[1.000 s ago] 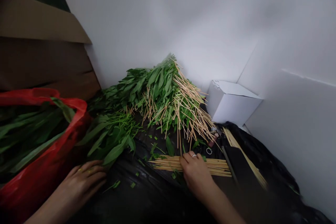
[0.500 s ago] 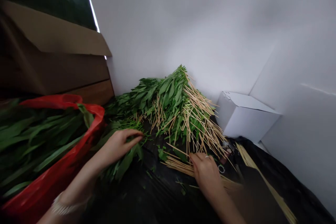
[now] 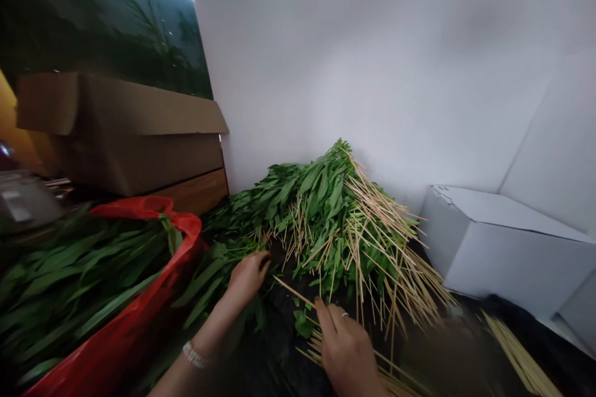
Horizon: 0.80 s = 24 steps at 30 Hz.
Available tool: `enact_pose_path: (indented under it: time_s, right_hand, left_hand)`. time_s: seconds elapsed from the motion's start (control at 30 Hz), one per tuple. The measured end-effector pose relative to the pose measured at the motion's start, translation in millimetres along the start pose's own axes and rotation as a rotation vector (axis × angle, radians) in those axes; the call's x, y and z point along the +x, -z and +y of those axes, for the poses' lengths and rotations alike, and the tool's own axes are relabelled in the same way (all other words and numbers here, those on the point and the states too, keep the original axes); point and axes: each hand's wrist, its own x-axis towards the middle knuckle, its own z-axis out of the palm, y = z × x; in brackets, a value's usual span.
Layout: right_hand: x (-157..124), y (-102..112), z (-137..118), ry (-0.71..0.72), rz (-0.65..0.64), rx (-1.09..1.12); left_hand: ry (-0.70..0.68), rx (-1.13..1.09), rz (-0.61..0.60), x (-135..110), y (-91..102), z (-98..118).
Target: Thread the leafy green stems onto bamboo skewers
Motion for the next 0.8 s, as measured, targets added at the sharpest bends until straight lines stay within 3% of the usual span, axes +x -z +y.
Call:
enact_pose_path:
  time_s: [0.17, 0.27, 0.37, 0.43, 0.5, 0.57, 0.67, 0.8]
  right_hand:
    - [-10, -1, 9, 0.021, -0.006, 0.006]
    - [-17, -9, 7, 0.074, -0.032, 0.021]
    - [-22, -18, 3, 0.098, -0.045, 0.046]
    - [-23, -20, 2, 0.105, -0.05, 0.052]
    - [-20, -18, 2, 0.113, -0.044, 0.044]
    - [-16, -13, 5, 0.1, -0.033, 0.037]
    - [-11, -4, 10, 0.035, 0.01, 0.031]
    - [-10, -1, 16, -0.058, 0.03, 0.041]
  left_hand:
    - [-0.054, 0.006, 0.027, -2, -8.2, -2]
    - [-0.127, -0.031, 0.286, 1, -2.3, -7]
    - [-0.121, 0.154, 0.487, 7, 5.9, -16]
    - [0.019, 0.297, 0.413, 10, 10.5, -23]
    - [0.163, 0.358, 0.225, 11, 14.6, -27]
    - [0.188, 0.353, 0.085, 8, 19.4, -25]
    - [0.018, 0.281, 0.007, -2, 27.9, -14]
    - [-0.261, 0.184, -0.319, -20, 36.7, 2]
